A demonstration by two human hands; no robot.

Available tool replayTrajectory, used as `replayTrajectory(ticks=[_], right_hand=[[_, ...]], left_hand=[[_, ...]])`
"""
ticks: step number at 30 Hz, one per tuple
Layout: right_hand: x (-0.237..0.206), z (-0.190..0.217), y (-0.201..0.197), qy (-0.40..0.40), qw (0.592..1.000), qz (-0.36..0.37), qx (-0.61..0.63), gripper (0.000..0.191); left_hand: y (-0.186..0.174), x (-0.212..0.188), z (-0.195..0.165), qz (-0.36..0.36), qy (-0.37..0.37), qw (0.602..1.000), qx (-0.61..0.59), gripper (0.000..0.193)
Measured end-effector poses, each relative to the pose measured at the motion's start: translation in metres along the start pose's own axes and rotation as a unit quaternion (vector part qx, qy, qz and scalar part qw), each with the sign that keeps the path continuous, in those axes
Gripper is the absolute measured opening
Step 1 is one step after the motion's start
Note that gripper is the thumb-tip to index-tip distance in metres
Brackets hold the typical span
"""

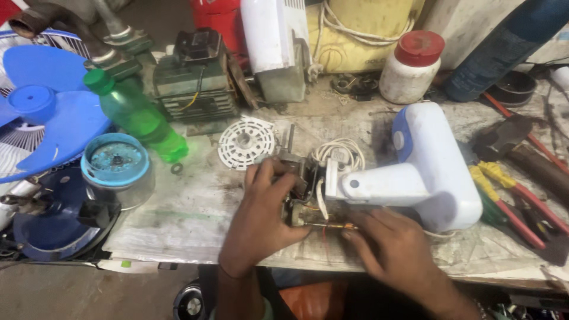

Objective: The person uses a screwdriver to adjust internal components of a small electric motor, then rotates the motor shaft by hand to test movement. They continue to manipulate wires and internal parts, and finally attach a white plastic fan housing to the motor shaft.

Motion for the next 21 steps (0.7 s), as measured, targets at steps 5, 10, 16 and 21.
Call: replayTrajectory(ticks=[5, 10, 16, 21], right_hand=[[-0.007, 0.019, -0.004, -0.071, 0.995, -0.007, -0.076, 0.042], [-0.008, 0.018, -0.004, -0.035, 0.998, -0.014, -0.042, 0.041], [-0.01, 0.018, -0.001, -0.06, 0.994, -0.001, -0.086, 0.038], [-0.013, 0.017, 0.0, -0.042, 0.998, 0.017, -0.034, 0.037]], left_hand=[[0.002, -0.006, 0.002, -0.017, 0.003, 1.0, -0.024, 0.056], [0.003, -0.008, 0.004, -0.015, -0.001, 1.0, -0.021, 0.056], [0.01, -0.01, 0.011, -0.032, 0.007, 0.999, -0.022, 0.056], [0.019, -0.015, 0.015, -0.055, 0.023, 0.998, -0.007, 0.06]])
Point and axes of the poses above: each hand's wrist, its own x-axis towards the middle knuckle, its own y-axis out of the palm, z = x × y, the point moved 7 cm from there along x, towards the middle knuckle, and after that the axes turned 15 degrees about x, right-handed, at the moved point
